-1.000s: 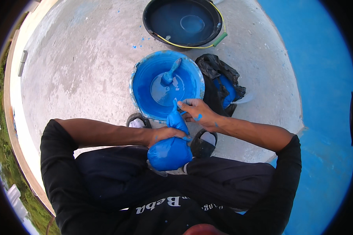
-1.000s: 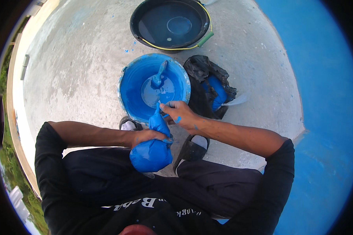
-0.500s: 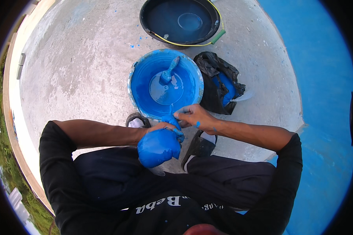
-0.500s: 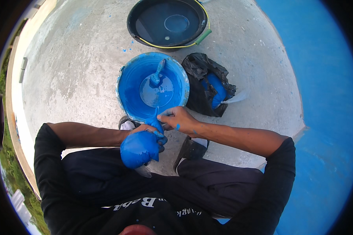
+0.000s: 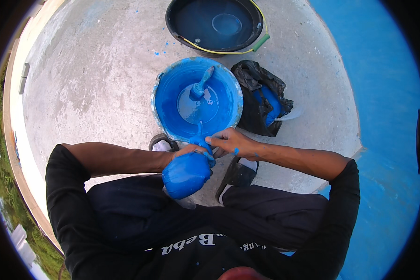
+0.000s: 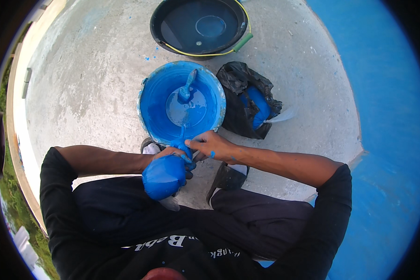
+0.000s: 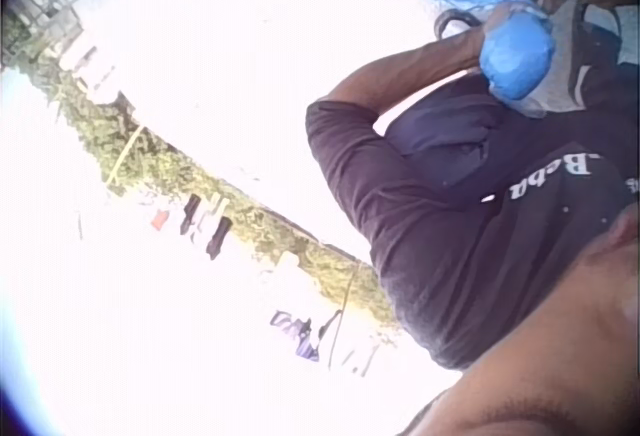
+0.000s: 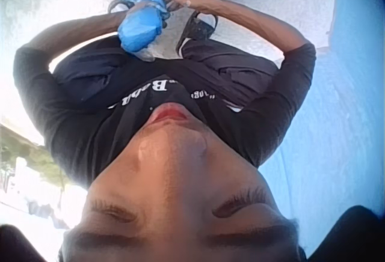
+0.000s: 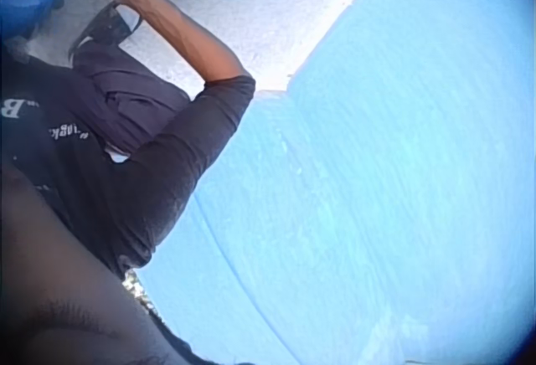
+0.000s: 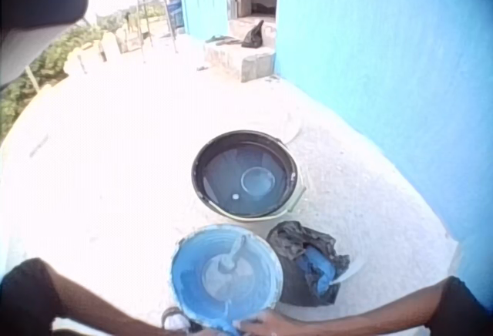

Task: The person paints a blue wall with a brush, dipping it into a bucket, and then sits on the ground to squeeze more blue liquid from a plastic bag into the bucket.

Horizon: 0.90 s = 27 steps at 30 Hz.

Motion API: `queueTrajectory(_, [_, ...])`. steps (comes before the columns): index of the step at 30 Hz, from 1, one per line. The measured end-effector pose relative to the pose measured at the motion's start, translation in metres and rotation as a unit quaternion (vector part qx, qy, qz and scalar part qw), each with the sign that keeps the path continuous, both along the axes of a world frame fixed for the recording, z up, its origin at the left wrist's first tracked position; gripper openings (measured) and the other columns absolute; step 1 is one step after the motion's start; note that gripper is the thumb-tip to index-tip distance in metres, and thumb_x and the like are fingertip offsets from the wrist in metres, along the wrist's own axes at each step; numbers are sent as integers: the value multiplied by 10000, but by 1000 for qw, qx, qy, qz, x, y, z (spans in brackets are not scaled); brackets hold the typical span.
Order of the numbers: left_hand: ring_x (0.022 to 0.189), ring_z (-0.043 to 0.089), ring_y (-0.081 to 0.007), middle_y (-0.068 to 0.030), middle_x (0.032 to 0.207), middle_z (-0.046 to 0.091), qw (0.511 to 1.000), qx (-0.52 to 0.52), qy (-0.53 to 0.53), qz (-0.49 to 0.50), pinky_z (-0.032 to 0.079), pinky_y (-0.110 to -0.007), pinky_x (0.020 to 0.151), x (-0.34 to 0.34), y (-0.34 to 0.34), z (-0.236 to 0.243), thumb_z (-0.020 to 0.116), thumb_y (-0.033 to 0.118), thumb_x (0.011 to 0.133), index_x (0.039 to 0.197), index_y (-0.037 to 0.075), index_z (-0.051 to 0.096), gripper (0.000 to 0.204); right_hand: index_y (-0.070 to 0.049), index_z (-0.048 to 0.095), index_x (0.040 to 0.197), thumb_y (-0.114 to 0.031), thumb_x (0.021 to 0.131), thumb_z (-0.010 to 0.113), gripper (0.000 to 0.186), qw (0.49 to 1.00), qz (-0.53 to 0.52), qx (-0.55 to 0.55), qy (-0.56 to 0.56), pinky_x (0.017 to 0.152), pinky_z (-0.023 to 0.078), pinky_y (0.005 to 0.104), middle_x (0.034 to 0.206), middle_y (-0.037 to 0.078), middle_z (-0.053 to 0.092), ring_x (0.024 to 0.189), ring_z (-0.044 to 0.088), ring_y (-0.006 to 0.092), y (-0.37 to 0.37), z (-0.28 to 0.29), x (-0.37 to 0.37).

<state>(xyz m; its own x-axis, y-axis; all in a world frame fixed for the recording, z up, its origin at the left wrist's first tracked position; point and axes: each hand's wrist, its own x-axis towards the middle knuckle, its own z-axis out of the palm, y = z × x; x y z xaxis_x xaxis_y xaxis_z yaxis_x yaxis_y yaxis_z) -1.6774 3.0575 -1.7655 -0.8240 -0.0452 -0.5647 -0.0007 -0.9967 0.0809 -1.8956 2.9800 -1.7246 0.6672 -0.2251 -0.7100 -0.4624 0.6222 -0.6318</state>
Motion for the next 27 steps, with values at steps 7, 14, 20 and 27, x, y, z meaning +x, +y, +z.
queueTrajectory(7, [899,657,-307,-83,988,631,999,48,-10,-2,523,-555,806,-1,-3,3,599,399,864,1015,121,630,318,38,671,1084,-451,997,530,516,999,25,-18,-15,818,528,372,993,142,662,871,684,208,-1,-8,-3])
queueTrajectory(14, [915,660,-306,-97,996,630,998,-56,30,-1,546,-486,813,2,2,-12,577,421,893,1049,108,610,351,22,643,1190,-496,985,537,567,999,47,-10,-19,827,515,350,1044,112,648,901,631,157,-2,-9,-4])
queueTrajectory(20, [1024,655,-292,-109,1062,622,990,-110,87,25,555,-478,871,8,8,-23,569,385,954,1159,94,563,355,34,640,1193,-521,965,557,605,998,57,-8,-24,829,520,352,1056,139,649,919,633,170,-4,-8,-4])
queueTrajectory(27, [1047,655,-277,-106,1094,624,948,-313,58,-10,566,-469,873,9,6,-25,556,312,975,1180,72,558,316,51,632,1199,-537,938,591,645,998,57,-23,-31,854,532,363,1062,170,654,954,645,211,-4,-5,-3])
